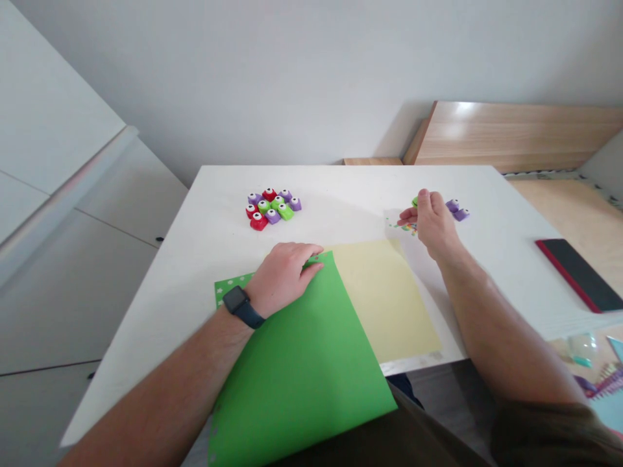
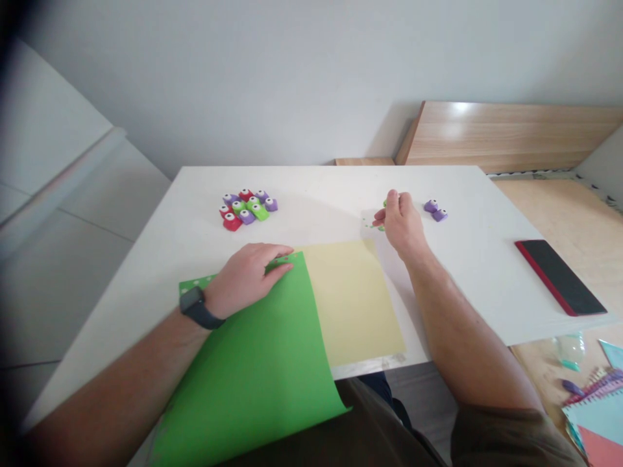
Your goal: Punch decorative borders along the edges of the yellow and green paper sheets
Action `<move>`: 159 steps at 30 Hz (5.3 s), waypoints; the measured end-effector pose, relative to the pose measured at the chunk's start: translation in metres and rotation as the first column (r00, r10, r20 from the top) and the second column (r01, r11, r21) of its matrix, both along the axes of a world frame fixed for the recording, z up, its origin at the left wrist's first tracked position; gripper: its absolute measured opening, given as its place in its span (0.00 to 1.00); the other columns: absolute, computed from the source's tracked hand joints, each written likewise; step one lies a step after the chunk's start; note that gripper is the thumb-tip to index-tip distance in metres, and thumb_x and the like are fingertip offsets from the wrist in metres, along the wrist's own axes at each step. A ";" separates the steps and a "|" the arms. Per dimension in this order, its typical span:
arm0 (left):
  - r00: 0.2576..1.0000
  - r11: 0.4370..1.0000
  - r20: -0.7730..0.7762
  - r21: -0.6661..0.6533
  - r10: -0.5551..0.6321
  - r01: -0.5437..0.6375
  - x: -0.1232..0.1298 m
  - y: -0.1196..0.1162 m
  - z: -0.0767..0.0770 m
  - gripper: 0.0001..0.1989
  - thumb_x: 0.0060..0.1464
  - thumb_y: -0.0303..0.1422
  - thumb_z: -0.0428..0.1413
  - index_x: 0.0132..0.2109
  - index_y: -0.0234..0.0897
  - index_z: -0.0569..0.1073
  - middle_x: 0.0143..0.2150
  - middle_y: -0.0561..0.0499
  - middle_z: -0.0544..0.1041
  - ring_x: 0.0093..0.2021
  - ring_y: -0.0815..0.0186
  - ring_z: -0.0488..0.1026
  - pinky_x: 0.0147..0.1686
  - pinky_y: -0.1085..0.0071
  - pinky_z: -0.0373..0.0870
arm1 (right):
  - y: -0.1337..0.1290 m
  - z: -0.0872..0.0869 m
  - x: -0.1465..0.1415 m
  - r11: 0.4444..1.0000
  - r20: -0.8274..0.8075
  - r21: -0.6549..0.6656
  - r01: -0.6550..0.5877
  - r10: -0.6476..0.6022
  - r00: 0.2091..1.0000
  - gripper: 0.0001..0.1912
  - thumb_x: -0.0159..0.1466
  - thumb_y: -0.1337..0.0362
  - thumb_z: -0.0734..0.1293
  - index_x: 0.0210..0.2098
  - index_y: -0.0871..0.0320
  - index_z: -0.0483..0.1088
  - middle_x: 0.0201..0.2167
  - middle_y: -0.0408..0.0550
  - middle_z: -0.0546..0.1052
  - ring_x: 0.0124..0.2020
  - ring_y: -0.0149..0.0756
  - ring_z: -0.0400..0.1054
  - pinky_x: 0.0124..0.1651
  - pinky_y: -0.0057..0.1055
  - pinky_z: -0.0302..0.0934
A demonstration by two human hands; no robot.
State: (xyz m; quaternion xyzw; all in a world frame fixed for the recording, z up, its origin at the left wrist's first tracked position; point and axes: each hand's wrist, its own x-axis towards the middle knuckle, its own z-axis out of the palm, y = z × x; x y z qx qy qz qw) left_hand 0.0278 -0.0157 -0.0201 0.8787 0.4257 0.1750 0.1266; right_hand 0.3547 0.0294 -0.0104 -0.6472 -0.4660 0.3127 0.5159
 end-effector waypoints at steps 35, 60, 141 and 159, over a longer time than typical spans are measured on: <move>1.000 1.000 -0.007 0.010 -0.003 0.003 0.000 0.000 -0.001 0.13 0.65 0.36 0.55 0.53 0.37 0.75 0.50 0.46 0.81 0.49 0.55 0.77 0.52 0.55 0.71 | 0.005 -0.018 0.012 1.000 0.247 0.023 -0.009 0.003 0.969 0.28 0.66 0.33 0.55 0.38 0.52 0.60 0.29 0.43 0.77 0.26 0.34 0.75 0.30 0.31 0.63; 1.000 1.000 0.010 0.013 -0.003 0.002 0.000 0.000 -0.002 0.13 0.64 0.35 0.56 0.53 0.36 0.76 0.50 0.45 0.81 0.50 0.54 0.77 0.53 0.54 0.71 | 0.002 -0.011 0.006 0.999 0.247 0.049 0.014 -0.025 0.969 0.27 0.67 0.35 0.56 0.42 0.53 0.62 0.28 0.44 0.77 0.29 0.35 0.76 0.34 0.33 0.67; 1.000 1.000 0.016 0.006 -0.001 0.001 0.000 -0.001 -0.001 0.13 0.65 0.36 0.55 0.53 0.38 0.75 0.50 0.45 0.81 0.50 0.54 0.77 0.54 0.54 0.70 | -0.001 -0.009 0.004 0.997 0.315 0.082 0.014 -0.039 0.948 0.26 0.68 0.35 0.55 0.40 0.52 0.61 0.29 0.43 0.77 0.26 0.34 0.74 0.31 0.33 0.64; 1.000 1.000 0.010 -0.003 0.009 -0.009 0.000 -0.001 0.000 0.13 0.64 0.36 0.56 0.53 0.37 0.75 0.50 0.46 0.81 0.50 0.55 0.77 0.52 0.57 0.71 | -0.001 -0.013 0.008 0.998 0.388 0.043 -0.055 0.034 0.921 0.27 0.68 0.34 0.53 0.40 0.52 0.61 0.31 0.45 0.79 0.31 0.37 0.76 0.36 0.35 0.66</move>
